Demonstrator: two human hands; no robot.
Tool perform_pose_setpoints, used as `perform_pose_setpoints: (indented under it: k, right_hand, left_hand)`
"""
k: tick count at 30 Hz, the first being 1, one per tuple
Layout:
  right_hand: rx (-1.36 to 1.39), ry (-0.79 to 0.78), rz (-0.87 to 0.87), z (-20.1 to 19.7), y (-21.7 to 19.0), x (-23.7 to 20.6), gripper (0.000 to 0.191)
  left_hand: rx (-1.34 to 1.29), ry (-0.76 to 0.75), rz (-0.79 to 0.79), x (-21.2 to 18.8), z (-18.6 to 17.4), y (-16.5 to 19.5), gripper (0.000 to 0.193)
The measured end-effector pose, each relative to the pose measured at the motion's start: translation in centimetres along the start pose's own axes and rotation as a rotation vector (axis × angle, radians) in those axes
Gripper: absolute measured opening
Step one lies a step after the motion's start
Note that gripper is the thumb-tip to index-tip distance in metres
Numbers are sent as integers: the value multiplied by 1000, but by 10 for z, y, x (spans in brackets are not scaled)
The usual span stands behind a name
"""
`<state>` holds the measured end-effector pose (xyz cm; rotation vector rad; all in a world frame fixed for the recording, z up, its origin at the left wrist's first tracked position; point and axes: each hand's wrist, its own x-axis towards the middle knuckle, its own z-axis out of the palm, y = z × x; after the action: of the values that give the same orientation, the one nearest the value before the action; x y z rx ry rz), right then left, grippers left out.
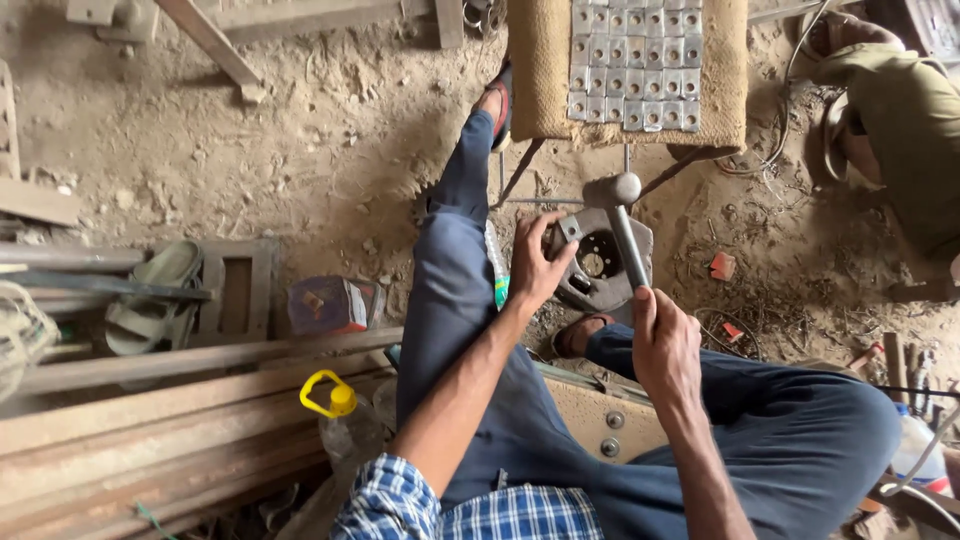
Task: The person sits on the ground and repeatedly strikes small metal pieces with a hammer on a metal anvil. They pick up each piece, position it on the anvil, hammer it, and then place it on a nearby stool covered with a mat.
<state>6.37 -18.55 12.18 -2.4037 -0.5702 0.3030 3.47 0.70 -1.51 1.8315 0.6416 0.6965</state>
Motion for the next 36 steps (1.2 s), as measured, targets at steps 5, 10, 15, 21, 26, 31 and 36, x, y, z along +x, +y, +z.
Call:
perform_pose_setpoints:
  k: [5,10,15,21,26,31,36]
  right_hand:
    - [-34,190,-186,15,5,-1,41]
    - [-35,-83,206,34,19,4,40]
    - [-82,66,2,47,28,0,38]
    - [-115,93,-32,48,37,4,37]
    - [-88,39,-1,33,27,7,37]
    - [2,-70,110,17,13,3,44]
    - [-99,180,-279,15,11,-5,47]
  left_hand:
    - [-15,55,128,3,1,-6,47]
    - [14,33,88,4,-1,-10,49]
    - [41,18,97,2,-2,-18,50]
    - [13,20,76,0,8,-32,52]
    - [-46,86,158,-3,15,-33,74]
    - [-11,-46,41,-3,10,-24,94]
    - [-16,-74,-29,0,7,-16,107]
